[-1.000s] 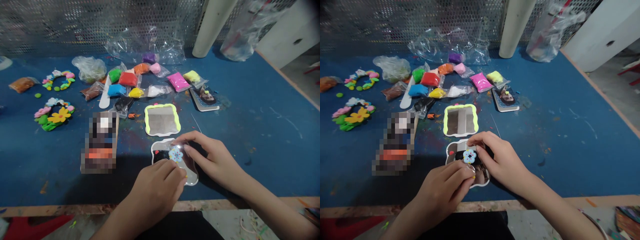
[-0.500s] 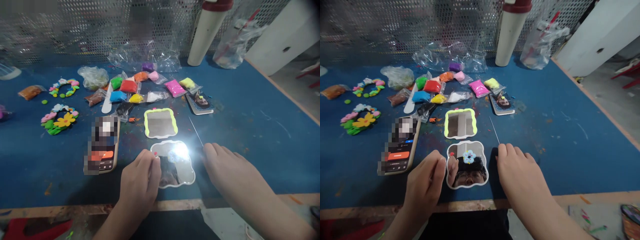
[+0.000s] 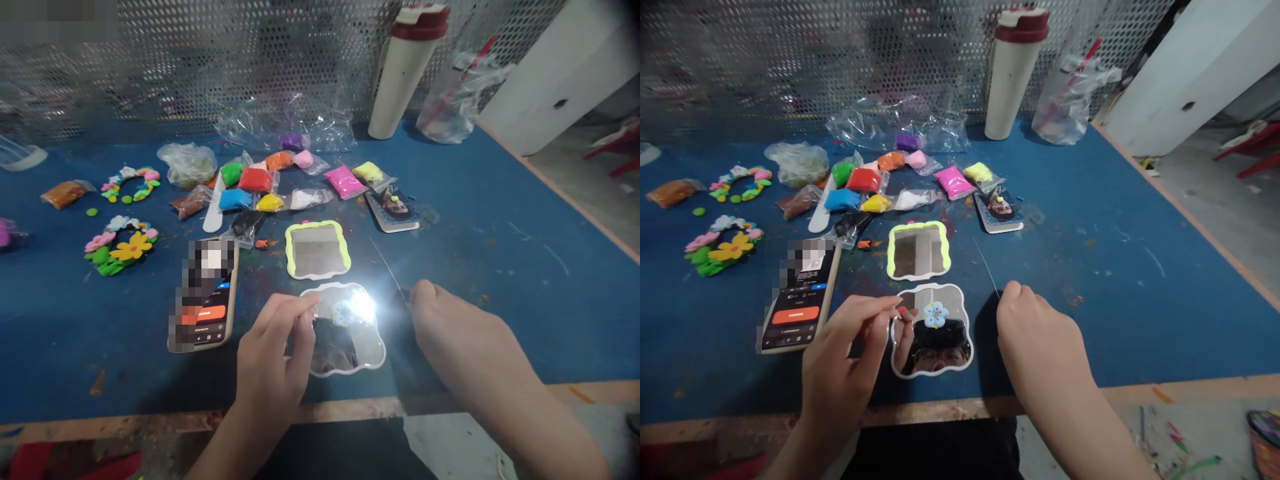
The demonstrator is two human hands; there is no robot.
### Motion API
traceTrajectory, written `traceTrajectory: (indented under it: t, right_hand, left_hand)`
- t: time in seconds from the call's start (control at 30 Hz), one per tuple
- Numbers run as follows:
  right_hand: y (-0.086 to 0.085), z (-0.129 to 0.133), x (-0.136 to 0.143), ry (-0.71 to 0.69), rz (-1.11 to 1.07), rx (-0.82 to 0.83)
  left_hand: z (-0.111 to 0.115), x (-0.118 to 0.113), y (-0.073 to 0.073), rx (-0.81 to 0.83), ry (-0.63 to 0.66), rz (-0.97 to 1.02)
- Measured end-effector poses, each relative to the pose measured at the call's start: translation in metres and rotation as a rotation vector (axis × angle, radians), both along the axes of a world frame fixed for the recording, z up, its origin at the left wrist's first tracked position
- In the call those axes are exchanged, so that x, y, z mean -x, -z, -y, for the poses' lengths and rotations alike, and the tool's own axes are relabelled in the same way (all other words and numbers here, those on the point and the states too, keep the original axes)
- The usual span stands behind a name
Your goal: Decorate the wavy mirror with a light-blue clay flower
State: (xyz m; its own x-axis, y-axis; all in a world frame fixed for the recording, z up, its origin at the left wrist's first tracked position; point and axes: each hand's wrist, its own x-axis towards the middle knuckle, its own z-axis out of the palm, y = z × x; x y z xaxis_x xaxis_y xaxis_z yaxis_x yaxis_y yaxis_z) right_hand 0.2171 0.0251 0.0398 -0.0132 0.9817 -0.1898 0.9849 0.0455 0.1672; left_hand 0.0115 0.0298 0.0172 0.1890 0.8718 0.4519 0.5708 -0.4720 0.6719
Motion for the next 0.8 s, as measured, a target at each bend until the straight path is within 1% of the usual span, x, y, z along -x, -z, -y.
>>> traceTrajectory:
  t: [0.07,0.13,0.23,0.33,0.4,0.43,0.53,0.6,0.63,0.7,0.73,0.8]
  right_hand:
    - [0.003,-0.003,-0.004,-0.003,-0.039,-0.009]
    - [0.007,-0.006,-0.007,-0.017,-0.088,-0.026]
    - [0.01,-0.01,-0.01,-0.042,-0.173,-0.059]
    - [0.007,-0.012,-0.017,-0.059,-0.26,-0.105]
    - [0.0,-0.013,-0.025,-0.064,-0.385,-0.141]
    - [-0.004,-0.014,-0.029,-0.051,-0.493,-0.165]
    - [-0.012,-0.019,-0.038,0.022,-0.806,-0.17]
    - [-0.015,-0.024,-0.038,0.076,-1.02,-0.154]
    - [-0.017,-0.026,-0.036,0.1,-1.135,-0.173]
    - [-0.02,-0.029,-0.03,0.138,-1.314,-0.288]
    - [-0.022,-0.03,-0.026,0.148,-1.352,-0.37]
    - [-0.025,-0.03,-0.02,0.157,-1.321,-0.528]
  left_hand:
    - [0.002,0.0,0.0,0.051,-0.018,0.091]
    - [0.003,0.0,0.0,0.16,-0.023,0.238]
    - [0.003,-0.001,0.0,0.34,0.026,0.48]
    - [0.0,-0.003,0.0,0.481,0.091,0.627]
    - [-0.002,-0.003,-0.001,0.548,0.129,0.698]
    - [-0.003,-0.003,-0.002,0.576,0.144,0.721]
    - [-0.005,-0.004,-0.004,0.649,0.147,0.712]
    - [-0.005,-0.005,-0.005,0.671,0.116,0.661]
    - [-0.005,-0.006,-0.005,0.679,0.093,0.626]
    - [-0.006,-0.008,-0.006,0.695,0.05,0.557]
    - [-0.006,-0.008,-0.006,0.704,0.037,0.532]
    - [-0.007,-0.01,-0.008,0.716,0.027,0.489]
